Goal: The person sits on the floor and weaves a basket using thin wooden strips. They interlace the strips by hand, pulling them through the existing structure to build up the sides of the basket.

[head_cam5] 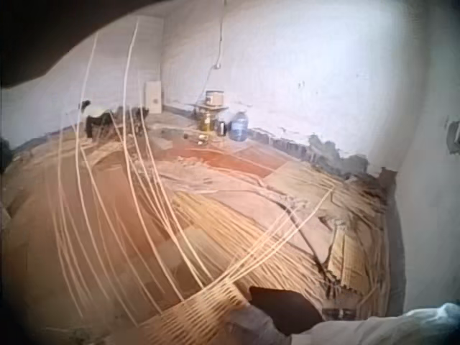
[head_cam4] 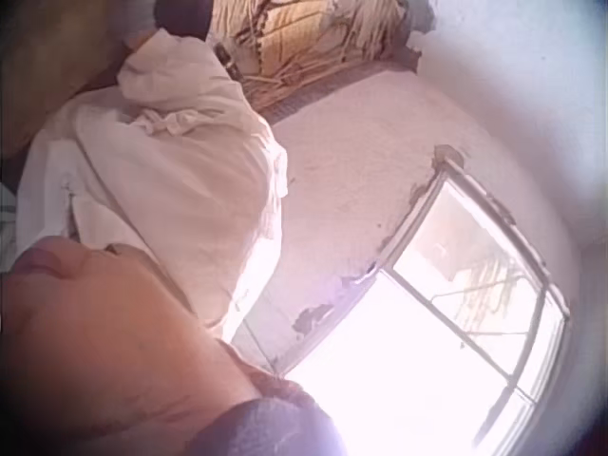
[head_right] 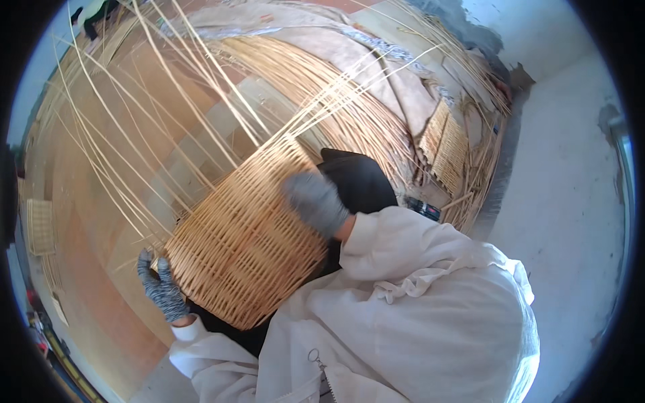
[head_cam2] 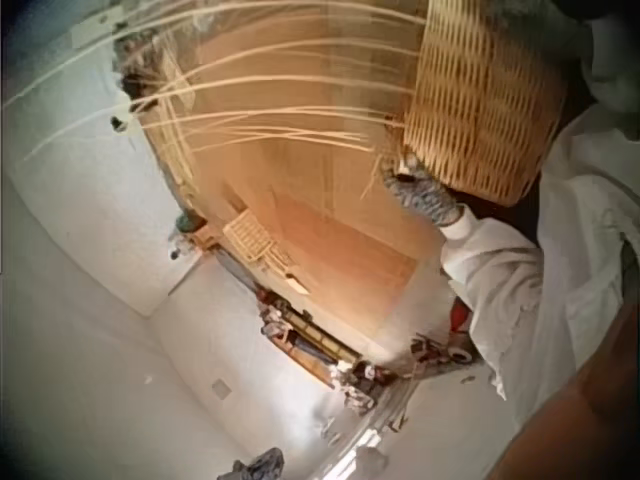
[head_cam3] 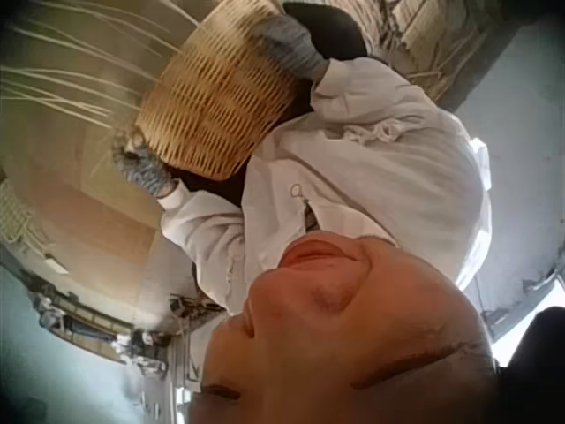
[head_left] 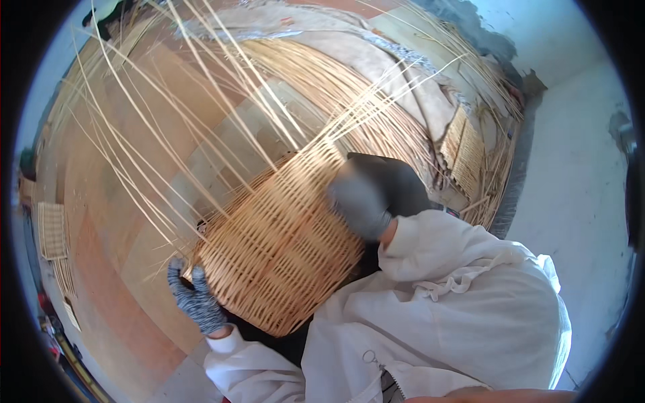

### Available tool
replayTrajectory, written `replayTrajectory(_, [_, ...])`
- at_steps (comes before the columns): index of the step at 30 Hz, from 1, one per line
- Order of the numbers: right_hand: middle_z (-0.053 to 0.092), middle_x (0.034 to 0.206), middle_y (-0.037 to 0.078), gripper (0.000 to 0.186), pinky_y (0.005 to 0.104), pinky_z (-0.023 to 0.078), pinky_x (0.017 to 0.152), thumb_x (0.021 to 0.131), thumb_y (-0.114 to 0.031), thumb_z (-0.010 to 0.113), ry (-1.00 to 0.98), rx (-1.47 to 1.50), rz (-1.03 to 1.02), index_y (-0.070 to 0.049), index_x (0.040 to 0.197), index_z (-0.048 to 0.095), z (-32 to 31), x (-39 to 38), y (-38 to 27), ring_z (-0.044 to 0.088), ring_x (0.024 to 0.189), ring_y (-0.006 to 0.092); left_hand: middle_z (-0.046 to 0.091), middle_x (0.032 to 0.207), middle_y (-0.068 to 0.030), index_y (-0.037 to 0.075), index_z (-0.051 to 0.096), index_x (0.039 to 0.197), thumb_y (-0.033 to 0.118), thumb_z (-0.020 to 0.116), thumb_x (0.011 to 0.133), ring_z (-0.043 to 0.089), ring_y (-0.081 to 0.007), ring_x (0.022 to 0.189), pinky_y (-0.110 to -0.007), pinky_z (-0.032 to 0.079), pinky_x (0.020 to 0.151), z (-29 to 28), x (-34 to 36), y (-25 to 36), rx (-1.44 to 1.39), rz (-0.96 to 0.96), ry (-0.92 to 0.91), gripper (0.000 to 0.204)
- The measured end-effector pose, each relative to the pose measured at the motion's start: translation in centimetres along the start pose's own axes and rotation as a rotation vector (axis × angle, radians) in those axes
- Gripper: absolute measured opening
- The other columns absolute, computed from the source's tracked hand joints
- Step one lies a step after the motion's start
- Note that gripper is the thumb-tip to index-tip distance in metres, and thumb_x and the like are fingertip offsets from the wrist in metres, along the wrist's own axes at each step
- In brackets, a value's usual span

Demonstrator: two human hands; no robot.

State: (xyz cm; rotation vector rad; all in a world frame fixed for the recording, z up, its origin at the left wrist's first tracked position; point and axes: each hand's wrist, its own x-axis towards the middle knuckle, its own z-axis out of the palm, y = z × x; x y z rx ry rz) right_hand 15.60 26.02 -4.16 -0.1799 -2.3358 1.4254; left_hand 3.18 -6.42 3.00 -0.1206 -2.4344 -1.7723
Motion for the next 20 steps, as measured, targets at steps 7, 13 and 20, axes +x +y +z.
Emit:
replayTrajectory(7, [0.057,0.114,0.016,0.065,0.0350,0.041,0.091,0.078,-0.042,0.066,-0.175,0.402,0.949,-0.002,0.125,0.047,-7.6,7.0,-3.1,0.054,0.101,0.0257,0.059,0.093,-0.0039,0.003,0.055,0.104,0.016,0.073,0.074,0.055,-0.0145,0.080,-0.028,0.047,0.075,-2.0,4.3,3.2,0.176,-0.410,-0.653,0.037])
replayTrajectory(13, [0.062,0.107,0.013,0.052,0.0318,0.042,0.089,0.080,-0.039,0.064,-0.104,0.653,0.611,0.000,0.113,0.057,-5.4,5.6,1.0,0.056,0.100,0.0218,0.059,0.081,-0.0033,0.004,0.054,0.092,0.018,0.076,0.070,0.053,-0.0141,0.068,-0.029,0.047,0.059,-5.2,2.9,0.0,0.496,0.035,-0.502,0.033])
replayTrajectory(20, [0.064,0.097,0.014,0.045,0.0297,0.053,0.077,0.076,-0.029,0.072,-0.364,0.854,0.115,0.004,0.102,0.059,-14.0,11.5,-14.4,0.063,0.084,0.0202,0.057,0.084,-0.0021,0.007,0.055,0.093,0.019,0.072,0.077,0.051,-0.0084,0.072,-0.022,0.044,0.059,-10.8,-3.5,13.7,0.117,0.097,-0.232,0.026])
